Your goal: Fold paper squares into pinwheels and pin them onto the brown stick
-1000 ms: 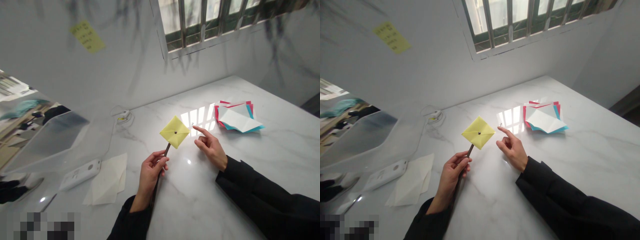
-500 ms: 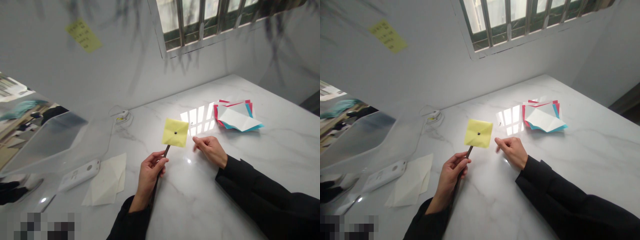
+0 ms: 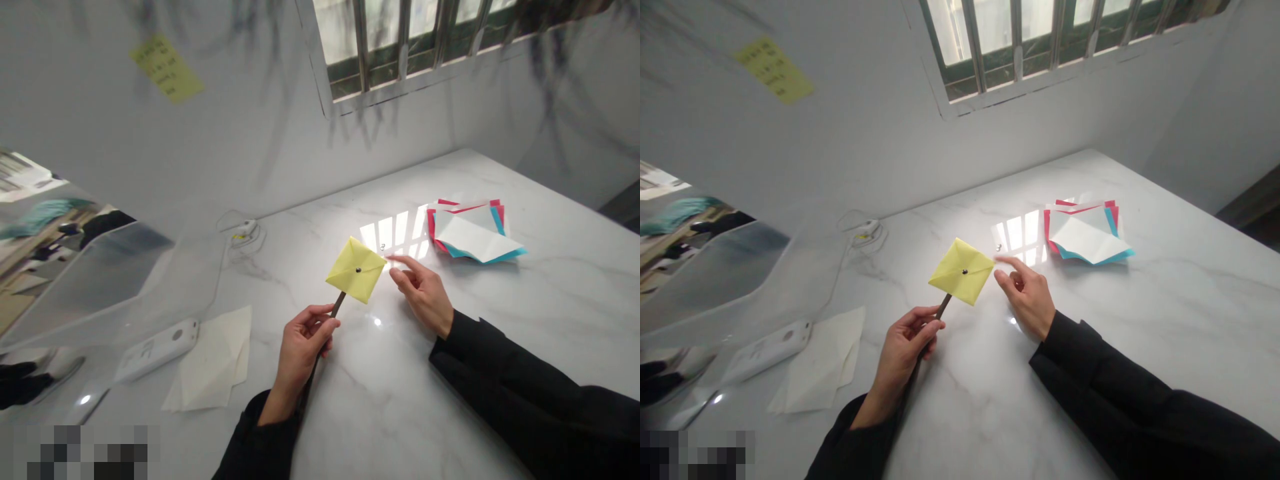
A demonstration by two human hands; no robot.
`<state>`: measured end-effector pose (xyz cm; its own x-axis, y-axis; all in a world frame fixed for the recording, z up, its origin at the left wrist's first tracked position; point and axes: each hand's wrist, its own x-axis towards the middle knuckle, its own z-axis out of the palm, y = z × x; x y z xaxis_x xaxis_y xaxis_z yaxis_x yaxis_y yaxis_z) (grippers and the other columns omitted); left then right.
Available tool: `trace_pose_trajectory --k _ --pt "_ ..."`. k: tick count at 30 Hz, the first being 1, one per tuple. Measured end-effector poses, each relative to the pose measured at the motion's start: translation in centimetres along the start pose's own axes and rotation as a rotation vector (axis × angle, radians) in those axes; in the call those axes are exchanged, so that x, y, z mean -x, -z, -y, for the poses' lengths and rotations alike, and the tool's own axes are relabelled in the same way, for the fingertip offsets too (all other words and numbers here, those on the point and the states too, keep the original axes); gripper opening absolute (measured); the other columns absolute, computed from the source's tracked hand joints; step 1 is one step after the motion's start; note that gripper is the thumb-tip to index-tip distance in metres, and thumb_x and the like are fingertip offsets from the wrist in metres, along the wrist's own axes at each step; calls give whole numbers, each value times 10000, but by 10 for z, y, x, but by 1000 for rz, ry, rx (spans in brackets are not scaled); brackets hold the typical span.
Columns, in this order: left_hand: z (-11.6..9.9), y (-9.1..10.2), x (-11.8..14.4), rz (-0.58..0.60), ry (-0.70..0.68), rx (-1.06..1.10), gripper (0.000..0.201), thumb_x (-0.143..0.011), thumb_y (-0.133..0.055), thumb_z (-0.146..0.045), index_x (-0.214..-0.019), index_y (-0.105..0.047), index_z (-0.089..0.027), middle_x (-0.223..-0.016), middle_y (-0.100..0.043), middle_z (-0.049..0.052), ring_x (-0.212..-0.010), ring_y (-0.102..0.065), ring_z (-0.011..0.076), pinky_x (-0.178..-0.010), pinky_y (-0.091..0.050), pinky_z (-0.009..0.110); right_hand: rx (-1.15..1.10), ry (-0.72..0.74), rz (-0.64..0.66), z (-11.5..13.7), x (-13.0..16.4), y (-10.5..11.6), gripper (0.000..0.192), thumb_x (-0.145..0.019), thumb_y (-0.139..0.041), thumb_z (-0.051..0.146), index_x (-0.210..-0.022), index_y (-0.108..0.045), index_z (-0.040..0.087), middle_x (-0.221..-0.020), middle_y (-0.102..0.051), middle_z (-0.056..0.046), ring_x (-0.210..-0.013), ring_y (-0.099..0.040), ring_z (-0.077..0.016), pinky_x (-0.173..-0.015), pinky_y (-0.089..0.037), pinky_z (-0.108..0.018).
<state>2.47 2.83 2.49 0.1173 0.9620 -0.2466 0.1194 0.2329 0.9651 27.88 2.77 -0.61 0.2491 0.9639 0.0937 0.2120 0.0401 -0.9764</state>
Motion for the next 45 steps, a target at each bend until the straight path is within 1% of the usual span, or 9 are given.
trace_pose_trajectory --k 4,8,12,18,22,25,31,37,45 --pt "-2 -1 1 -12 -9 -6 408 -729 -861 -418 -1011 -725 -156 -747 -685 7 -480 -509 79 -400 -381 195 168 -3 -63 -4 0 1 679 -1000 -482 652 -511 -281 226 -533 -204 31 -524 -238 -115 -561 -220 -328" --pt "-3 -1 1 -14 -10 -13 396 -733 -860 -415 -1007 -730 -162 -740 -675 1 -482 -510 79 -404 -379 194 170 47 -51 -3 -1 2 594 -1017 -480 610 -580 -452 208 -554 -343 23 -549 -351 -129 -582 -279 -312" --pt "-2 0 1 -19 -13 -17 392 -731 -861 -412 -1005 -726 -166 -728 -664 -8 -476 -509 79 -403 -380 195 130 30 -24 0 0 1 463 -1015 -505 580 -1052 -744 185 -553 -361 55 -528 -336 -140 -569 -303 -302" --pt "0 -2 1 5 -20 -31 375 -730 -862 -400 -984 -727 -159 -720 -654 -12 -460 -491 73 -392 -374 194 119 91 -9 4 2 3 741 -1006 -548 524 -1640 -366 187 -577 -414 79 -532 -379 -158 -585 -343 -300" --pt "3 -3 1 26 -28 -50 347 -732 -869 -374 -967 -729 -159 -725 -651 -15 -447 -472 61 -386 -370 187 227 125 14 0 -5 11 497 -1005 -509 616 -1130 -748 198 -555 -400 42 -528 -374 -152 -580 -315 -313" --pt "5 -3 1 15 -32 -43 347 -733 -868 -374 -973 -733 -163 -726 -643 -20 -447 -473 61 -380 -368 184 324 83 -16 -6 -11 16 716 -1013 -397 703 -488 -453 219 -488 -277 13 -488 -310 -133 -560 -256 -337" --pt "5 -2 0 17 -42 -33 343 -737 -870 -374 -967 -727 -163 -730 -631 -27 -453 -478 62 -375 -375 185 298 97 -47 -9 -11 14 712 -1015 -384 709 -499 -417 221 -486 -366 -2 -493 -361 -138 -577 -292 -328" --pt "4 -2 -1 11 -47 -22 360 -737 -864 -392 -972 -722 -159 -721 -628 -28 -450 -472 63 -376 -365 191 258 80 -11 -3 -5 12 557 -1024 -463 624 -1173 -740 164 -538 -446 44 -512 -413 -156 -600 -333 -303" --pt "5 -5 0 -43 -38 41 372 -735 -856 -397 -984 -710 -162 -746 -656 -16 -474 -504 69 -411 -372 196 206 90 352 -4 15 0 690 -1027 -433 657 -508 -359 207 -487 -303 30 -484 -286 -106 -549 -242 -315"
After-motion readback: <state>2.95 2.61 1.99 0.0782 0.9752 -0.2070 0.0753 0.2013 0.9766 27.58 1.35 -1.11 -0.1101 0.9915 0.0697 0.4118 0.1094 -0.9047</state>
